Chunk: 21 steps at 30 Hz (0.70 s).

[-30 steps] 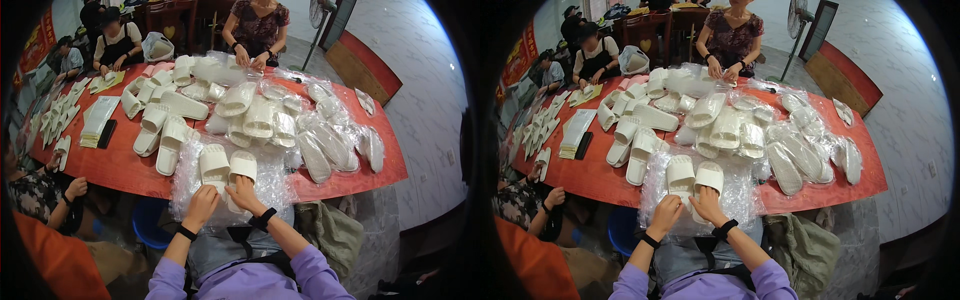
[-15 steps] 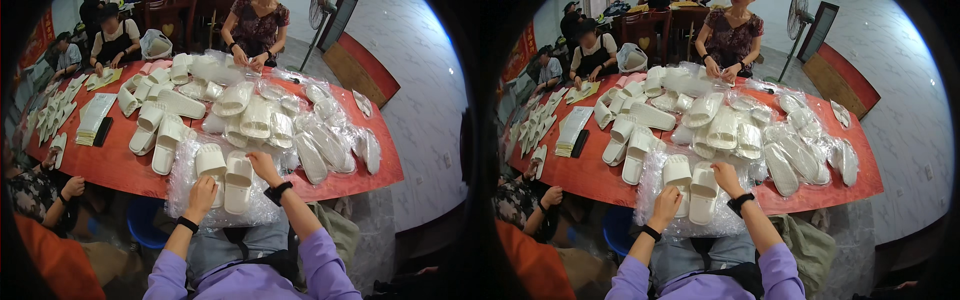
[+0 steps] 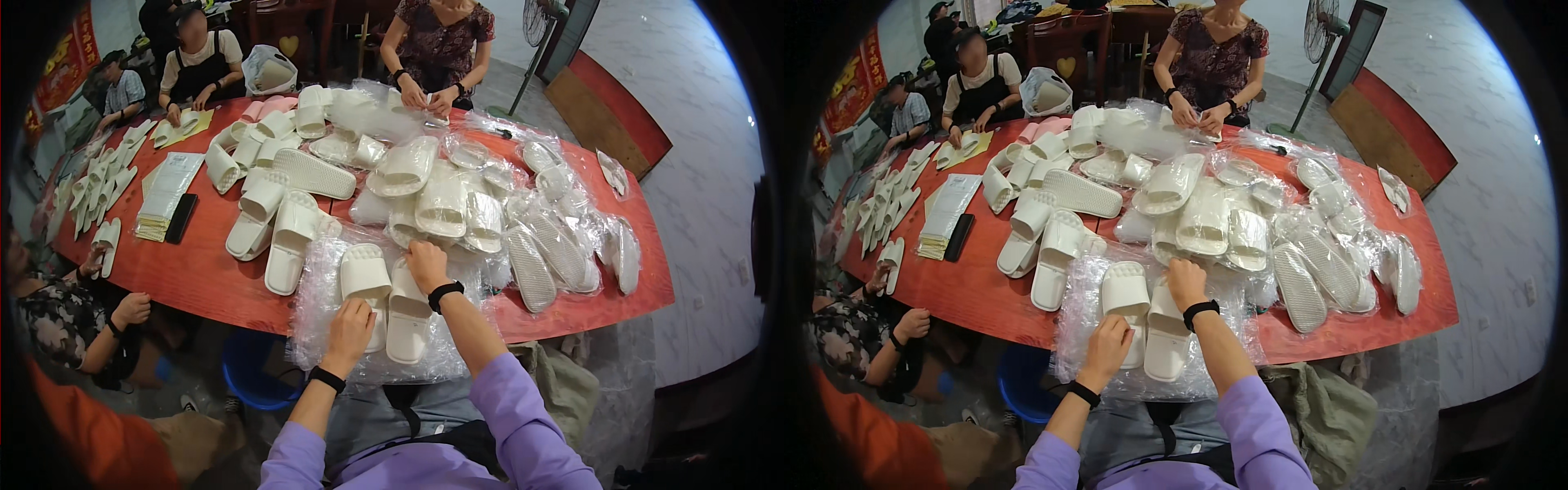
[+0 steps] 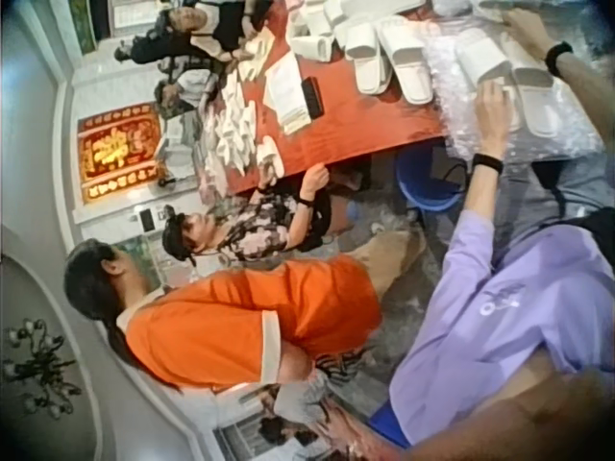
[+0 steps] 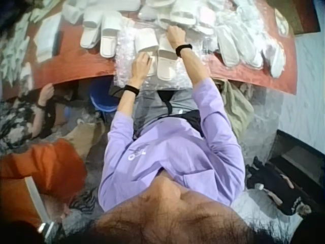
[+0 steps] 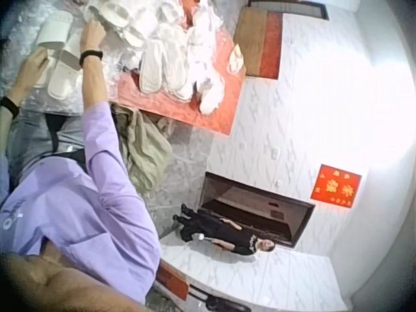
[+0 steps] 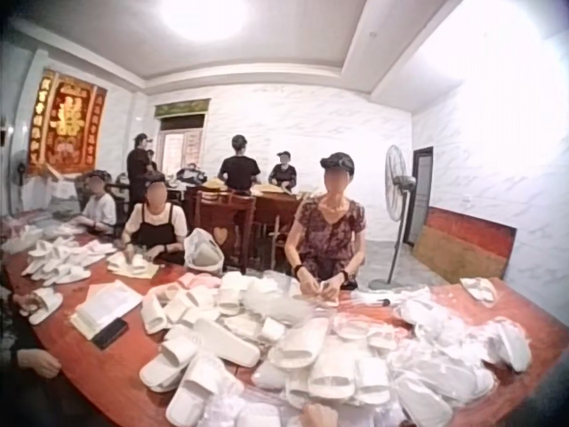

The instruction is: Packaging white foam slippers into plastic bags.

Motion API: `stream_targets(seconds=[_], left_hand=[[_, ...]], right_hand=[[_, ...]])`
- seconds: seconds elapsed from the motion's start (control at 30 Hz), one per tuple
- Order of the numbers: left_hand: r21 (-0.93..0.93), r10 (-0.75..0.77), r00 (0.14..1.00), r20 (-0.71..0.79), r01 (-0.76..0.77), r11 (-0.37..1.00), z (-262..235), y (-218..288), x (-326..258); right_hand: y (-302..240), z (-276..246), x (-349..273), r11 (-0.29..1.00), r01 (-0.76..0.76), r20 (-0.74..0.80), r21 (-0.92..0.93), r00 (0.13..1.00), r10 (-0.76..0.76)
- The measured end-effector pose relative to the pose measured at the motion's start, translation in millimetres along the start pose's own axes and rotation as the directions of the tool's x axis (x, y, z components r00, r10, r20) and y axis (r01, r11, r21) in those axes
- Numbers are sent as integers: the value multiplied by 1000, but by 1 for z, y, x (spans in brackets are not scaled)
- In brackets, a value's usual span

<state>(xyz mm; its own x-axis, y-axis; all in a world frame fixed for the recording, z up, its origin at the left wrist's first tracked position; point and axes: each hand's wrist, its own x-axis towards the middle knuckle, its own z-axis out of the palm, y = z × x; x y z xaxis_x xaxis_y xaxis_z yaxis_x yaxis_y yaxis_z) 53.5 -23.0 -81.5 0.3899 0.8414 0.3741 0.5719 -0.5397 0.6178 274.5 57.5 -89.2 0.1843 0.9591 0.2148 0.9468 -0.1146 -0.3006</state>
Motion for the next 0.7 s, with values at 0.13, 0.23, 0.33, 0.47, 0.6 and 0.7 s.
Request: stream_targets(seconds=[0.13,0.23,0.33,0.47,0.6,0.7], left_hand=[[9,7,999,-39,-6,1000,-1,-2,-2],[8,35,997,-74,-34,999,0,-2,-3],[24,25,995,-100,-23,999,8,-4,-3],[89,15,998,-64,-9,996,14,-7,-5],[22,2,1000,-18,-1,1000,19,-15,-10],[70,-4,997,73,-1,998,19,-20,-15]], right_hand=[[-7,-4,-3,990,-53,4,133,999,53],[-6,-11,-3,969,-33,13,245,999,31],[-11,-17,-4,915,60,29,398,997,-78],[-35,-21,-12,858,156,108,490,965,-237],[-42,-17,-18,803,139,163,579,946,-281],[-39,-17,-21,831,88,189,550,955,-227]])
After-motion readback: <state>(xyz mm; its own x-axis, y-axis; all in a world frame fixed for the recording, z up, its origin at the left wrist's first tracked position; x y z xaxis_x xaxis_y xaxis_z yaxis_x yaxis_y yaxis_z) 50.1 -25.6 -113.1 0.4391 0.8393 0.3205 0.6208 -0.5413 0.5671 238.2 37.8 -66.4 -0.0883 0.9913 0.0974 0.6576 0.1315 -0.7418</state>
